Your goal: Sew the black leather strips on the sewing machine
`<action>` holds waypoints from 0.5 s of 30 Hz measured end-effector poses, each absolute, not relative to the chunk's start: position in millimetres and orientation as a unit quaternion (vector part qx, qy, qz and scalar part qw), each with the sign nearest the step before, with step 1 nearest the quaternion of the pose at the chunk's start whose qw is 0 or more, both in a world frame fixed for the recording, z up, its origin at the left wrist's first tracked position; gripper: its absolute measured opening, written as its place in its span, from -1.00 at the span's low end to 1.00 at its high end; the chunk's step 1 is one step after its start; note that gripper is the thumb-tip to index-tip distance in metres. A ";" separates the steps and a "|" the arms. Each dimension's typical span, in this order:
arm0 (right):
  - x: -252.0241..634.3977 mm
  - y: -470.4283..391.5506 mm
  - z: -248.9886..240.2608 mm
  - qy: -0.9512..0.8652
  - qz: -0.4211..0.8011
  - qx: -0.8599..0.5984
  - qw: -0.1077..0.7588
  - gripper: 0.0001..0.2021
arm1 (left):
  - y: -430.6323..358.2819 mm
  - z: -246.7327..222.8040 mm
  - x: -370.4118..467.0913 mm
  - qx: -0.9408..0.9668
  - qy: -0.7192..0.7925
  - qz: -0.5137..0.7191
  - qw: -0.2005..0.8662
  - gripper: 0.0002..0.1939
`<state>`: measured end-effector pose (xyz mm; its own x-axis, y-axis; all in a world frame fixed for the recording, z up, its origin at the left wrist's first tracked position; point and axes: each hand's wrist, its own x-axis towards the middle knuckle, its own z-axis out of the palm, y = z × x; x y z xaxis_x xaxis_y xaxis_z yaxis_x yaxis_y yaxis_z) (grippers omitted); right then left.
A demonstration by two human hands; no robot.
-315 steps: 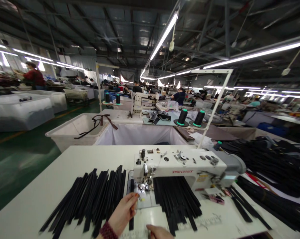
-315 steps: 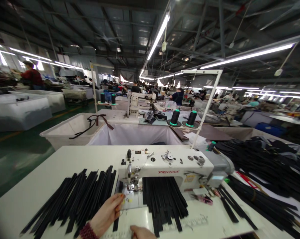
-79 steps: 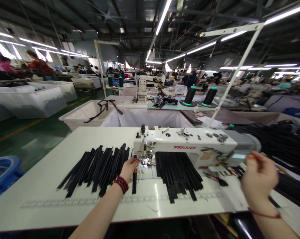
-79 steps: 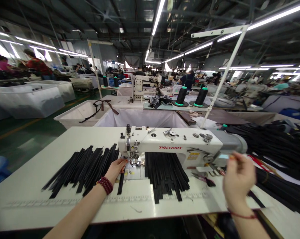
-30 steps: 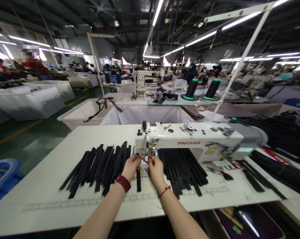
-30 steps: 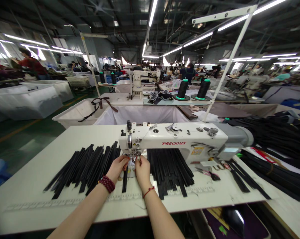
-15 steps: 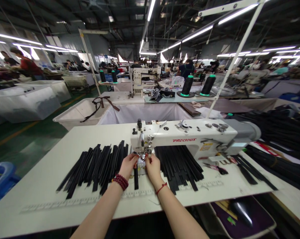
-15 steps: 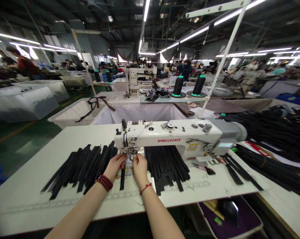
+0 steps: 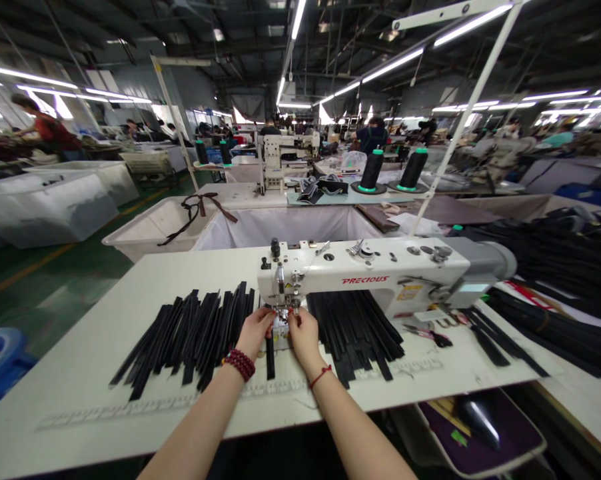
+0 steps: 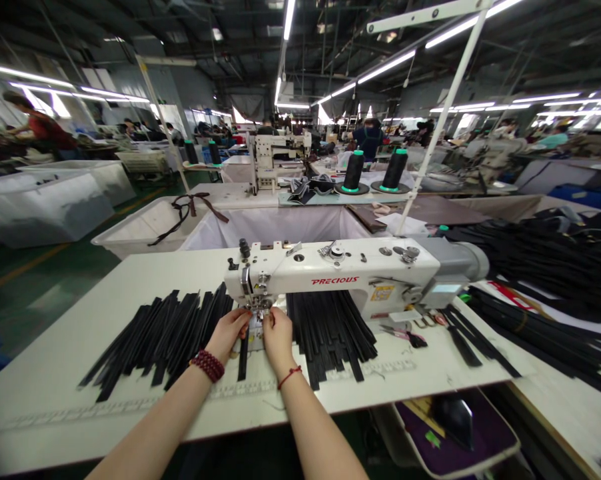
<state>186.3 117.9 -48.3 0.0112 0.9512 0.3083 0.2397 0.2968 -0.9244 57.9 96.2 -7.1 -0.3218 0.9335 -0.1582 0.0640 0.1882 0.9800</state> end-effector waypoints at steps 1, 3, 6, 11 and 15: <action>186.2 117.8 -48.2 -0.614 0.341 -0.485 0.521 -0.73 | 95.8 -7.3 57.5 0.394 0.635 0.504 0.433 -0.64; 186.3 117.7 -48.3 -0.614 0.340 -0.486 0.520 -0.74 | 94.7 -7.9 56.4 0.402 0.624 0.508 0.438 -0.65; 186.7 117.8 -49.0 -0.615 0.338 -0.487 0.520 -0.74 | 93.0 -8.9 55.3 0.408 0.617 0.512 0.438 -0.66; 187.1 118.3 -50.6 -0.618 0.338 -0.487 0.517 -0.73 | 91.9 -9.6 55.3 0.410 0.613 0.519 0.433 -0.67; 187.1 119.1 -51.7 -0.619 0.341 -0.486 0.513 -0.72 | 93.2 -11.4 55.2 0.411 0.615 0.518 0.430 -0.69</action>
<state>187.1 119.1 -51.7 -0.0001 0.9526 0.3041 0.2515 0.2943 -0.9220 55.2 93.2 -11.4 -0.2912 0.9511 -0.1028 0.0604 0.1255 0.9903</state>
